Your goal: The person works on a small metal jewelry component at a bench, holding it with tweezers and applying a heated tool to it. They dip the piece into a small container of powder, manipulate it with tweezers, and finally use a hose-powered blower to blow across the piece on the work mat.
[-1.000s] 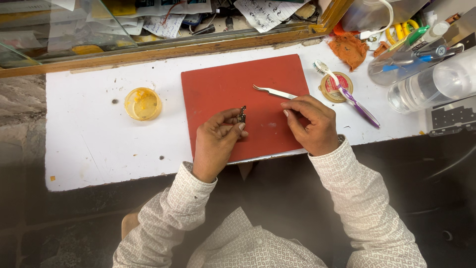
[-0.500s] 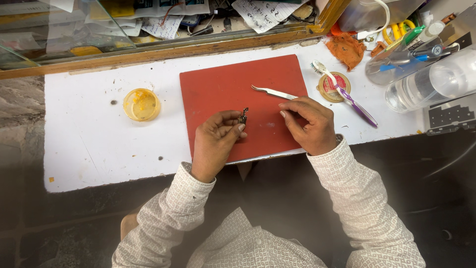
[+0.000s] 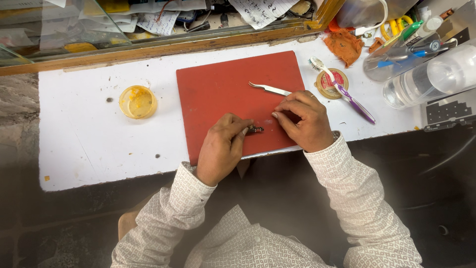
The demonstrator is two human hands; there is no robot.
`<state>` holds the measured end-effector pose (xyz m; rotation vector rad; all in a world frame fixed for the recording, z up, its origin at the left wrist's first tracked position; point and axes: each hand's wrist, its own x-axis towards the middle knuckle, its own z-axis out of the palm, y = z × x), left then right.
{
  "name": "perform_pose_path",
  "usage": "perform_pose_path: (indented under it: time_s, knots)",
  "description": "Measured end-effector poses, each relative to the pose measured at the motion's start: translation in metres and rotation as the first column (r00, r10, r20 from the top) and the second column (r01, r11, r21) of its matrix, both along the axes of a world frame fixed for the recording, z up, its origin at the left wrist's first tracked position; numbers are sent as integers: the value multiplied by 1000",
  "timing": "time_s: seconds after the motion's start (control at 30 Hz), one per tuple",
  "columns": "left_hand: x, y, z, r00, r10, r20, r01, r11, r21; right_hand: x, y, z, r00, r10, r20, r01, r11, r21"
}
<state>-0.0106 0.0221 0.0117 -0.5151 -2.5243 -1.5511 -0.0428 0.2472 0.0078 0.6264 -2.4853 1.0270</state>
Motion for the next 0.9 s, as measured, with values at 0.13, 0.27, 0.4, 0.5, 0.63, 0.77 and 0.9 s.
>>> perform_pose_path:
  time_s: [0.13, 0.27, 0.4, 0.5, 0.63, 0.77, 0.9]
  knots:
    - [0, 2, -3, 999, -34, -35, 31, 997, -68, 0, -1, 0, 999, 8, -35, -7, 1000, 31]
    - [-1, 0, -4, 997, -63, -51, 57, 991, -124, -1, -1, 0, 997, 26, -66, -23, 999, 45]
    - [-8, -4, -2, 992, -117, -55, 108, 983, -148, 0, -1, 0, 998, 30, -62, -27, 999, 42]
    - [-15, -6, 3, 991, -122, -54, 115, 985, -126, 0, 0, 1, 997, 35, -69, -33, 999, 23]
    - [-28, -8, 15, 982, -98, 159, 126, 976, -178, 0, 1, 1, 998, 37, 44, -31, 992, -125]
    - [-42, -11, 23, 954, -208, 216, 259, 934, -245, -2, 1, -1, 998, 40, 43, -34, 989, -145]
    - [-50, -5, 21, 936, -259, 239, 323, 901, -290, -2, 1, -1, 998, 47, 38, -42, 991, -128]
